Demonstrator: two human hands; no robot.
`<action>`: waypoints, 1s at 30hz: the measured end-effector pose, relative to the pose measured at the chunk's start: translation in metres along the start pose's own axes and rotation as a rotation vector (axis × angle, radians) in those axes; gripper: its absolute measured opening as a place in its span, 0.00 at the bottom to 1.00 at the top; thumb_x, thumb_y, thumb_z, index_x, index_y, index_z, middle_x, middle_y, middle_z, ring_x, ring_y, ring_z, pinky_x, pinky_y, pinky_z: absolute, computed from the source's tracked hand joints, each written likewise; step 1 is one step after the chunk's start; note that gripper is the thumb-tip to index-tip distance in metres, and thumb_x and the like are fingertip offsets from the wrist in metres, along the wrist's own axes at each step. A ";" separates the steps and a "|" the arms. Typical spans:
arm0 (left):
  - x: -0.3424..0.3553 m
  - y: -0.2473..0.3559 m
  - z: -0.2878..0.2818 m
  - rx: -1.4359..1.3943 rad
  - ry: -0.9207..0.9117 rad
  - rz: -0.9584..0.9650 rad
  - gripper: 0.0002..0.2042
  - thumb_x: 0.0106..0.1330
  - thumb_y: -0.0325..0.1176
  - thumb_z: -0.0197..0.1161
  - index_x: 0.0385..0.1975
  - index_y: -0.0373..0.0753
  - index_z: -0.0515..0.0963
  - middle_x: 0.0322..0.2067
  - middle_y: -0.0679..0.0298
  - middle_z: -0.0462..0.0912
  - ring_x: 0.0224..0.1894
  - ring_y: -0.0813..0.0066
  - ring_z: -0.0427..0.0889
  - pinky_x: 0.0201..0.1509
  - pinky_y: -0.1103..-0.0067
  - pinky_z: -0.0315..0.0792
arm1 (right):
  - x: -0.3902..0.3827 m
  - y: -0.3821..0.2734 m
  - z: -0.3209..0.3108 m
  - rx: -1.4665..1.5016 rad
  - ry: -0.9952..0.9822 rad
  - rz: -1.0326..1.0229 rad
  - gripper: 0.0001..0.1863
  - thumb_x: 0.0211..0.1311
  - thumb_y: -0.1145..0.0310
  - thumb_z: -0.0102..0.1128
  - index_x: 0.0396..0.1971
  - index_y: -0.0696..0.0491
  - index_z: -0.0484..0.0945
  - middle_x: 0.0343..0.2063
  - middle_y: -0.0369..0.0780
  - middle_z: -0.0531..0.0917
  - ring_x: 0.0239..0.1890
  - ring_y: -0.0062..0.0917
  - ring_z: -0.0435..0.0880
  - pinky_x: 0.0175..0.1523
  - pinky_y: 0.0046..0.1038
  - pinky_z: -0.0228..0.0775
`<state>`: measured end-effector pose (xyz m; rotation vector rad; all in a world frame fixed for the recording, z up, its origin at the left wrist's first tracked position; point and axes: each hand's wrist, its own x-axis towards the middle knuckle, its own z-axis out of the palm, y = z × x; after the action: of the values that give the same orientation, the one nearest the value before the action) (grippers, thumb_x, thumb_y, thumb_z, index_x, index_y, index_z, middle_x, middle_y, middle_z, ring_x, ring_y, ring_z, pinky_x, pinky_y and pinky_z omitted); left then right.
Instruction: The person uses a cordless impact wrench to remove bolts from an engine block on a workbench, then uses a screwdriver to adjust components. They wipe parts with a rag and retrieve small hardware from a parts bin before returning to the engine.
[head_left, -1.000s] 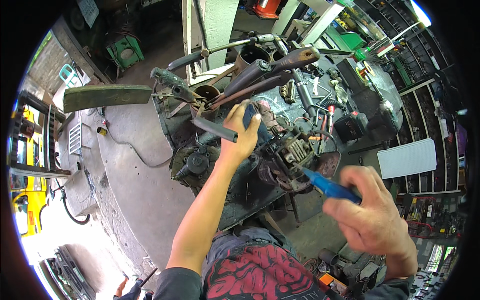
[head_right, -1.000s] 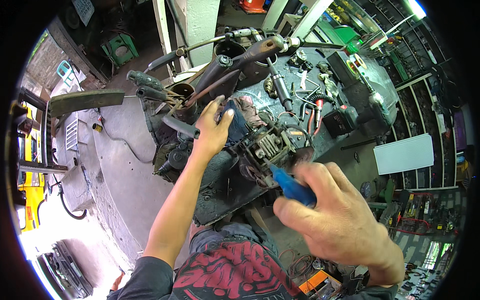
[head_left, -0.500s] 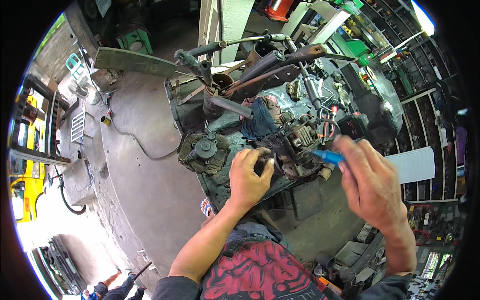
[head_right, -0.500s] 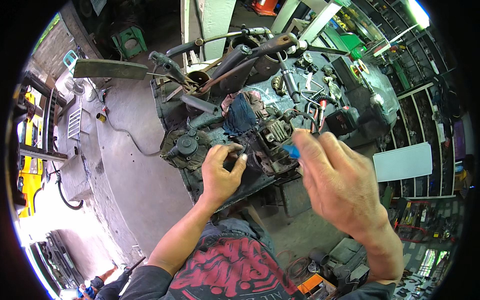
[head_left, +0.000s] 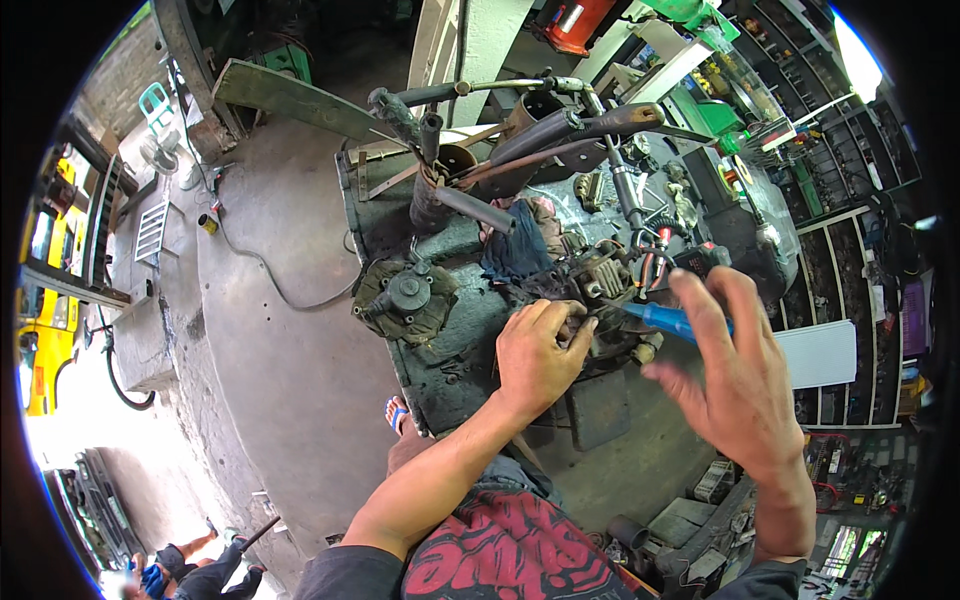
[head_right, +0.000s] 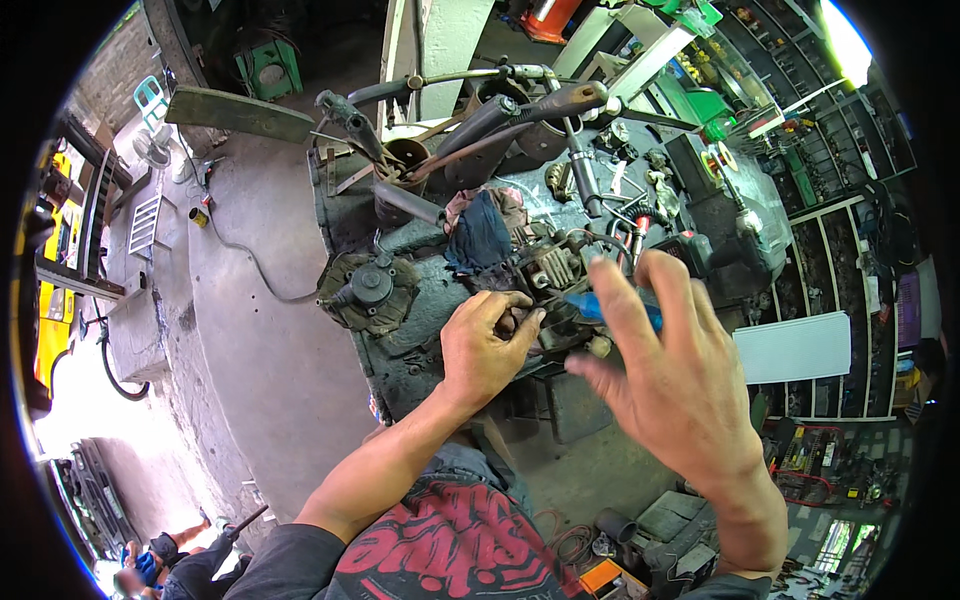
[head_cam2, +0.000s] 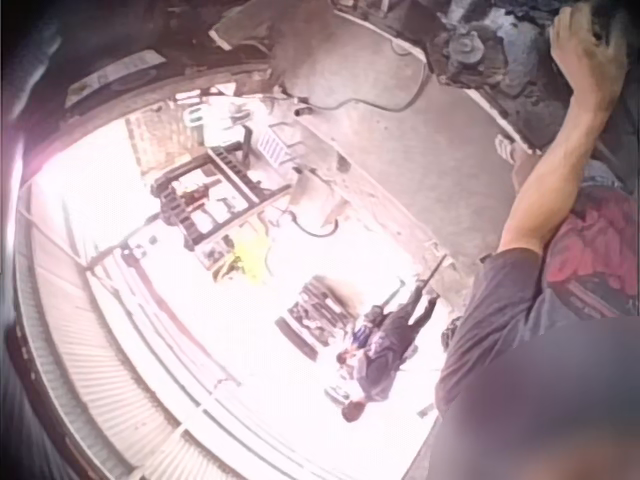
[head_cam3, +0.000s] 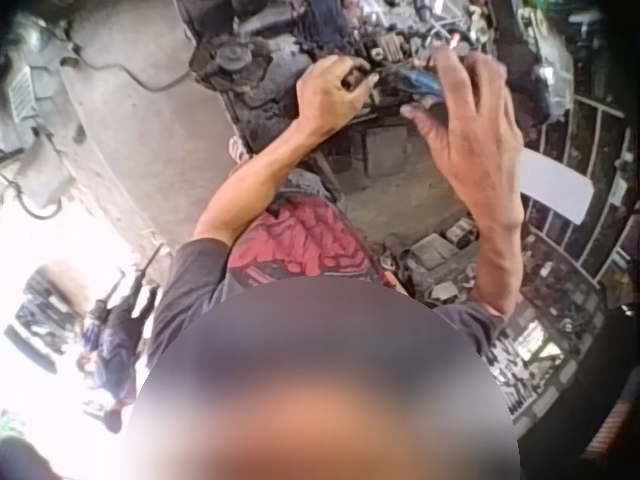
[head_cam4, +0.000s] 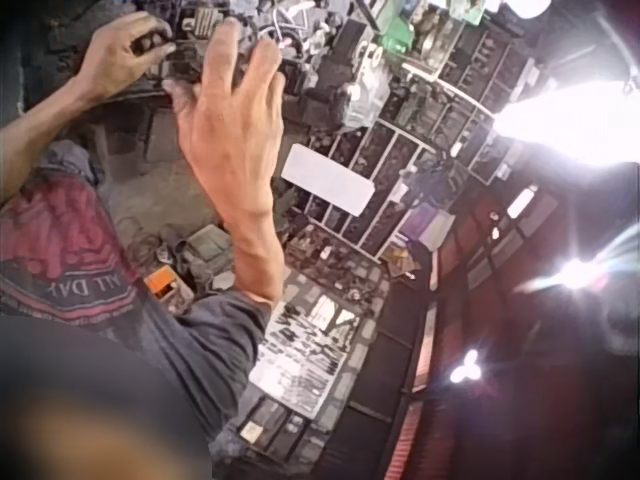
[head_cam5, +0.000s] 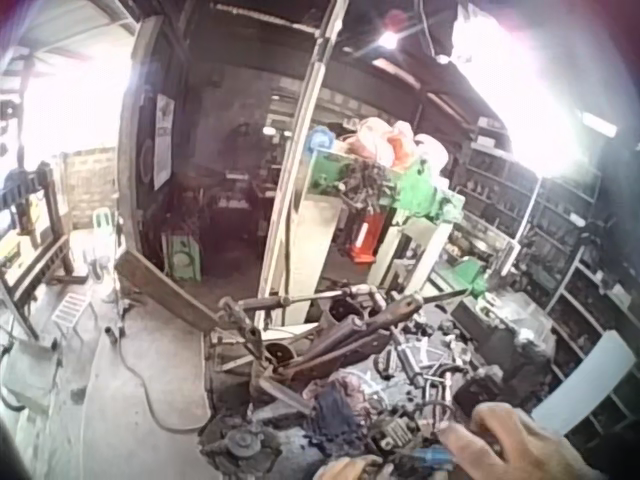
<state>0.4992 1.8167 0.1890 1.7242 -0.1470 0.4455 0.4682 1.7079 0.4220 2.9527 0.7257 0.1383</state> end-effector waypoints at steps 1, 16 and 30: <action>-0.001 0.000 0.001 -0.004 -0.002 -0.009 0.10 0.54 0.30 0.78 0.34 0.39 0.85 0.23 0.64 0.78 0.25 0.69 0.76 0.31 0.73 0.71 | -0.001 0.000 0.001 0.079 -0.007 0.048 0.28 0.56 0.73 0.70 0.58 0.55 0.74 0.47 0.47 0.73 0.46 0.45 0.76 0.52 0.41 0.72; 0.002 -0.001 -0.001 0.067 0.046 0.042 0.09 0.54 0.31 0.78 0.32 0.40 0.84 0.23 0.64 0.77 0.25 0.66 0.76 0.32 0.71 0.70 | -0.001 -0.002 0.004 -0.064 0.111 -0.228 0.23 0.55 0.71 0.70 0.52 0.55 0.76 0.42 0.44 0.73 0.40 0.39 0.79 0.43 0.38 0.73; 0.006 0.002 0.001 0.090 0.032 0.060 0.09 0.54 0.32 0.77 0.31 0.40 0.84 0.23 0.64 0.79 0.27 0.63 0.77 0.35 0.69 0.70 | -0.002 0.003 0.005 0.136 0.036 -0.071 0.25 0.53 0.76 0.69 0.52 0.56 0.75 0.48 0.47 0.71 0.42 0.42 0.75 0.49 0.38 0.72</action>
<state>0.5047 1.8163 0.1930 1.8040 -0.1581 0.5306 0.4682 1.7039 0.4173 3.0545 0.8767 0.1432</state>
